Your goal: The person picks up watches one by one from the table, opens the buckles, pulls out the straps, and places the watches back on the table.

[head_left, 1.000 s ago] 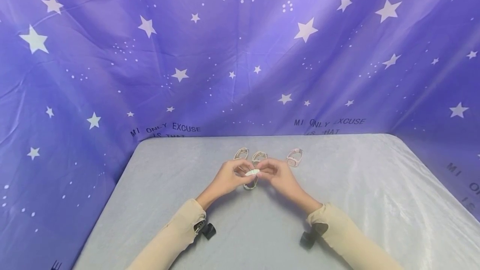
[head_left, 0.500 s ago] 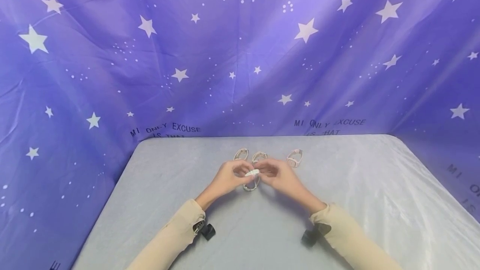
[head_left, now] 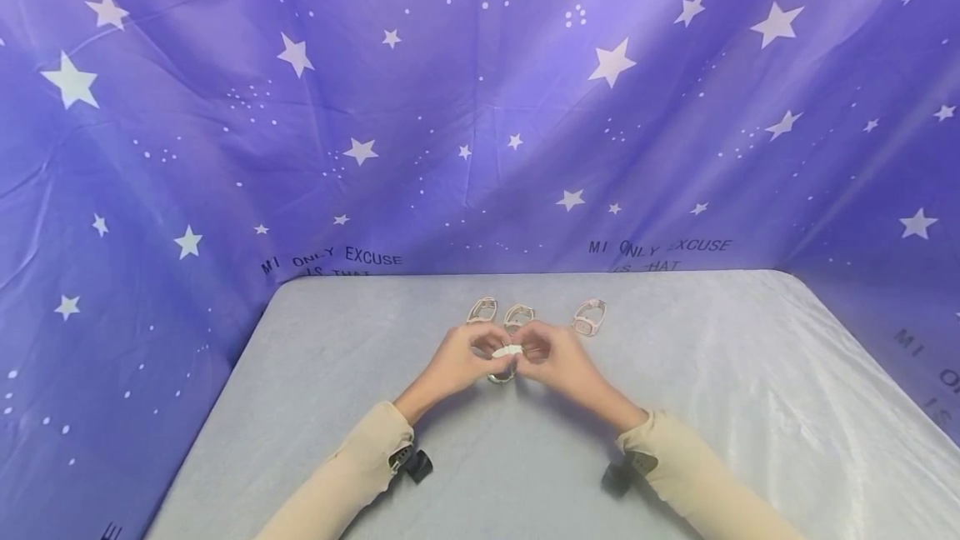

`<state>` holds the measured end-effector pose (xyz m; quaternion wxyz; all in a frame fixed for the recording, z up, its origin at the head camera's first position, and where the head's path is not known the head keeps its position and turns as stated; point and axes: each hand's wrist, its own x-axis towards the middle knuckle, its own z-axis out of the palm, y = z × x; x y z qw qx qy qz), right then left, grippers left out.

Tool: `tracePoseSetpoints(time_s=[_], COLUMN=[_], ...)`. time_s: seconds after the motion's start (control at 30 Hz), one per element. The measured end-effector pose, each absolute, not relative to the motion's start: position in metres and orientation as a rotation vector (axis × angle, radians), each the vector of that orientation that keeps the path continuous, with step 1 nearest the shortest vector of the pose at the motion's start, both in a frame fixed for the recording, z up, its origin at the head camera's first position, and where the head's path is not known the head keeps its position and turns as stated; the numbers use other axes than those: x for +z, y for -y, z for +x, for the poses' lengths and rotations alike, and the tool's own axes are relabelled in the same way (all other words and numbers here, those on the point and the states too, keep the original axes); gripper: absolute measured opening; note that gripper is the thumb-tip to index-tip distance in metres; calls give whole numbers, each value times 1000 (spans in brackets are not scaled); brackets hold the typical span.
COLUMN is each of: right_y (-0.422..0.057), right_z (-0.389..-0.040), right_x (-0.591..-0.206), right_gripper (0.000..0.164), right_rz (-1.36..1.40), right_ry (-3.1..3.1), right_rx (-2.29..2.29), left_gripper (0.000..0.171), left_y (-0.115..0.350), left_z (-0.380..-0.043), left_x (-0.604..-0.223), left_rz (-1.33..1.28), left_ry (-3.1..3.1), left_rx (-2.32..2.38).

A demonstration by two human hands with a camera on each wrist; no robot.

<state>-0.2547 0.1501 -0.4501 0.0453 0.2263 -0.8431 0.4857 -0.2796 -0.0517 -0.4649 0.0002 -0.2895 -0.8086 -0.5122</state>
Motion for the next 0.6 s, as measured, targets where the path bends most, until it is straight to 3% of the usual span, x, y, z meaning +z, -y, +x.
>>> tracePoseSetpoints(time_s=[0.6], right_y=[-144], right_z=[-254], right_x=[-459], right_gripper=[21], right_rz=[697], right_ry=[2458], right_rx=[1597], left_gripper=[23], left_y=[47], left_z=[-274], left_x=[-464], left_rz=[-865], left_ry=[2560], left_rx=[-1460])
